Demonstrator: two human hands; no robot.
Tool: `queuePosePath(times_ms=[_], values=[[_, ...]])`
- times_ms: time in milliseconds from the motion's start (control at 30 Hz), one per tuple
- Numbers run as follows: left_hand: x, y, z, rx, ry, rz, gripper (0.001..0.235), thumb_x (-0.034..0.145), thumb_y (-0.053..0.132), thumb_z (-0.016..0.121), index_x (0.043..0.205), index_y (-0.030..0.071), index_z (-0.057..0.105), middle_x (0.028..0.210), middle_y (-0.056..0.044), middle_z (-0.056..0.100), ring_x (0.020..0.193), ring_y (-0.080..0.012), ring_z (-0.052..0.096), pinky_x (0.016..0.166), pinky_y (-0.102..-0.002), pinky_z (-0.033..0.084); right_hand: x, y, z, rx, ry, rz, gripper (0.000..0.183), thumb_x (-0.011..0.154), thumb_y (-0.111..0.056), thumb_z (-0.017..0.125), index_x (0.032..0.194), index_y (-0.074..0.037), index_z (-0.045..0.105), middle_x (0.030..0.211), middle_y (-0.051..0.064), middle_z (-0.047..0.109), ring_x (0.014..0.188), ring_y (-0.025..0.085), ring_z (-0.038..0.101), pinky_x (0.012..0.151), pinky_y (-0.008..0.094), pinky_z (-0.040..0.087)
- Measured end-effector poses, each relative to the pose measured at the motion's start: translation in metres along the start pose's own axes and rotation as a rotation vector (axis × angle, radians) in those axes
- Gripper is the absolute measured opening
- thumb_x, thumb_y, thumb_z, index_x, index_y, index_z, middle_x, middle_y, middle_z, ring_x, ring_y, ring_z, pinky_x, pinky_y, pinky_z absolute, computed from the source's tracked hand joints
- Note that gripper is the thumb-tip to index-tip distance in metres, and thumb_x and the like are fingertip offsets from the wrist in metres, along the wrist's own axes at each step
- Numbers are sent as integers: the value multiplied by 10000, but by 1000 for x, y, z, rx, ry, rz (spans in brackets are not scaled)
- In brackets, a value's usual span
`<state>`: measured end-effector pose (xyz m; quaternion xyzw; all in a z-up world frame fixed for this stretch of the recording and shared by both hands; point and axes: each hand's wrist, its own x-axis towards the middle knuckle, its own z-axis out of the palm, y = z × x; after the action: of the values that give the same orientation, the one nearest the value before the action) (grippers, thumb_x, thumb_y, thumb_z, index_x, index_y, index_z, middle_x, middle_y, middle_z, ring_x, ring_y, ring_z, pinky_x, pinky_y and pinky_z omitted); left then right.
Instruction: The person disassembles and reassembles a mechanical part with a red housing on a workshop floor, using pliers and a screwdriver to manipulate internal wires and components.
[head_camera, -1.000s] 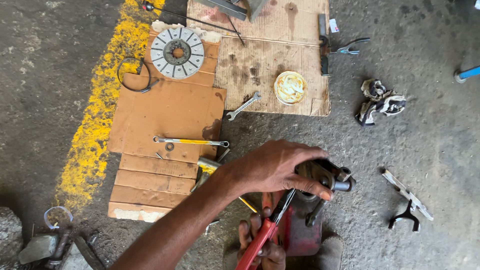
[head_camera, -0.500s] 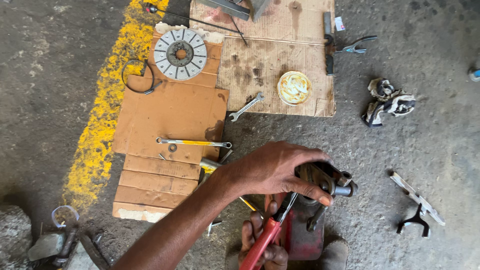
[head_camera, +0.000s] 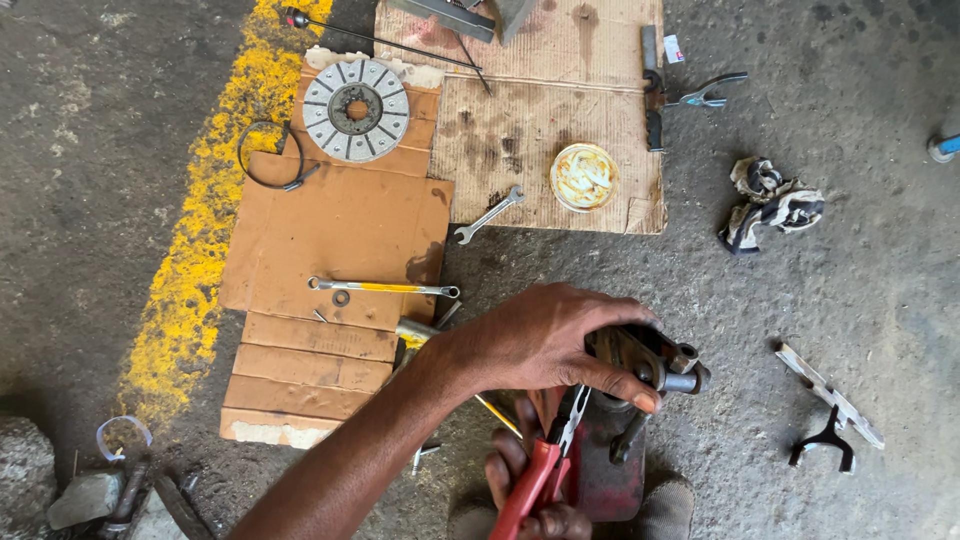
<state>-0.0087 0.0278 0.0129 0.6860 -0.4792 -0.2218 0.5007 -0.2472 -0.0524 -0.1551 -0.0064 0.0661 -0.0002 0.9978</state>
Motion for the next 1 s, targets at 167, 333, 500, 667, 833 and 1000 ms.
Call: queuePosePath(times_ms=[167, 333, 500, 667, 833, 1000], values=[[-4, -4, 6, 21, 28, -31, 881, 742, 749, 657, 1323, 87, 667, 1110, -141, 756, 1014, -310, 748, 873, -427, 592, -6, -2, 1, -6, -1, 20, 978, 775, 141, 579, 1611, -250, 257, 1490, 232, 468, 1342, 303, 552, 853, 298, 596], [1, -14, 15, 96, 66, 23, 896, 756, 748, 654, 1358, 84, 646, 1229, -143, 734, 1065, -315, 740, 889, -420, 592, -11, -10, 1, -28, -3, 55, 998, 773, 138, 585, 1621, -263, 242, 1500, 246, 459, 1338, 307, 555, 851, 298, 595], [21, -31, 22, 152, 57, 89, 847, 746, 746, 612, 1345, 147, 642, 1135, -91, 738, 965, -257, 749, 801, -388, 617, -14, -18, 1, -35, 5, 132, 1019, 771, 136, 590, 1630, -276, 227, 1510, 260, 450, 1335, 311, 558, 850, 298, 594], [34, -36, 33, 50, -4, -24, 816, 629, 784, 725, 1111, 141, 585, 867, -78, 712, 793, -265, 734, 703, -438, 573, -26, -31, 19, -64, 40, 300, 1040, 770, 133, 595, 1639, -289, 213, 1519, 274, 441, 1331, 314, 561, 848, 297, 593], [43, -34, 30, 8, -26, -22, 805, 596, 764, 765, 1077, 137, 617, 862, -74, 727, 774, -261, 738, 694, -418, 563, -27, -49, 48, -405, 167, 626, 1019, 696, 142, 587, 1569, -257, 246, 1509, 278, 461, 1335, 346, 586, 985, 403, 571], [41, -39, 30, -89, 42, 41, 704, 637, 697, 780, 1039, 129, 677, 849, -59, 753, 786, -244, 747, 702, -413, 547, -18, -58, 83, -627, 700, 668, 842, 751, -133, 685, 1523, -38, 365, 1407, 334, 570, 1207, 453, 630, 984, 529, 547]])
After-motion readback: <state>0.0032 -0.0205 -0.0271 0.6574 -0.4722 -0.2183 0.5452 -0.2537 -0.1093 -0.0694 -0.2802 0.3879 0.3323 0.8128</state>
